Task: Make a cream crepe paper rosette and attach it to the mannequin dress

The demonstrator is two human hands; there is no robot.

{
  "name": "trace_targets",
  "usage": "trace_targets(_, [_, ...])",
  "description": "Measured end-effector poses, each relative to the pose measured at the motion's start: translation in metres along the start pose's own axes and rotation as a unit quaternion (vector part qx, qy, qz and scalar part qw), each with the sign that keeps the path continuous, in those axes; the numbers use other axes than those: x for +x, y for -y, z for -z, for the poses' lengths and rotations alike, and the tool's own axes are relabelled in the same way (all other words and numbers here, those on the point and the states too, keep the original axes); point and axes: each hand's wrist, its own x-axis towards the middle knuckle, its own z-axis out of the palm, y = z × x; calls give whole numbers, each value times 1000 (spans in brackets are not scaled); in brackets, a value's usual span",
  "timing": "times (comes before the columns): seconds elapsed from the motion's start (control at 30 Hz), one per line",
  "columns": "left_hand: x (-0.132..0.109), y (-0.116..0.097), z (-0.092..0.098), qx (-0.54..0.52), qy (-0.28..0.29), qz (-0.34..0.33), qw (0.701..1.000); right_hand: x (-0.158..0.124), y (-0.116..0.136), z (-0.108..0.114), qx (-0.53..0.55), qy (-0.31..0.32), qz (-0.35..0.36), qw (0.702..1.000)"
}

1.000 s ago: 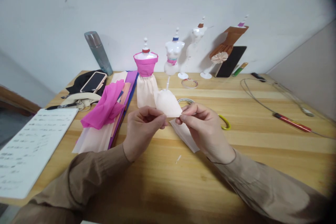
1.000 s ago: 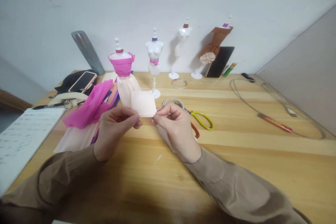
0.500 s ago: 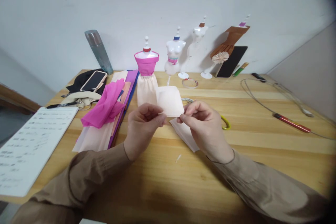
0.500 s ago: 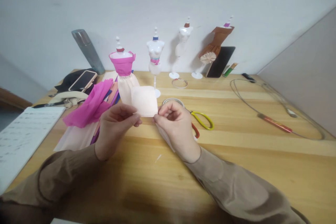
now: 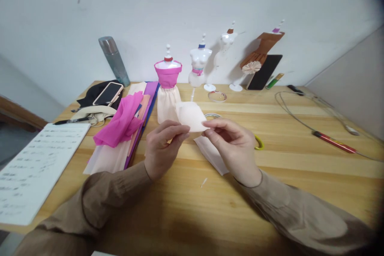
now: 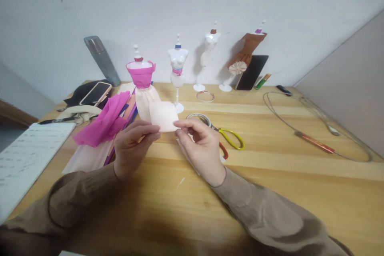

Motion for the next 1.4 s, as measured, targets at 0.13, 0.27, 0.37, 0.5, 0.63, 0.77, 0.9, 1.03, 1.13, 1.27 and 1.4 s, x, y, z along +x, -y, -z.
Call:
trace_targets(0.13, [-1, 0, 1, 44, 2, -36, 998, -2, -4, 3, -40, 15, 49, 998])
trace_targets(0.27, [0, -1, 1, 41, 0, -42, 998, -3, -9, 4, -54, 20, 60, 997])
trace_targets(0.37, [1, -2, 1, 29, 0, -28, 999, -3, -9, 3, -37, 10, 40, 998])
trace_targets(0.5, [1, -2, 1, 16, 0, -11, 1000, -3, -9, 3, -29, 6, 36, 999])
trace_targets(0.63, [2, -2, 2, 19, 0, -7, 1000, -3, -9, 4, -34, 14, 42, 998])
trace_targets(0.77, [3, 0, 1, 25, -7, -33, 999, -3, -11, 5, -51, 11, 46, 998])
trace_targets(0.9, [3, 2, 0, 31, -19, -72, 997, -2, -14, 5, -78, 16, 58, 995])
trace_targets(1.03, [3, 3, 0, 51, -19, -102, 993, -2, -15, 6, -91, 23, 66, 993])
trace_targets(1.13, [3, 3, 1, 62, -18, -120, 991, -2, -16, 6, -102, 28, 73, 992])
trace_targets(1.27, [3, 4, 1, 74, -10, -123, 990, -2, -17, 6, -108, 35, 73, 991])
trace_targets(1.4, [2, 6, 0, 70, -8, -106, 992, -1, -17, 5, -88, 41, 65, 993])
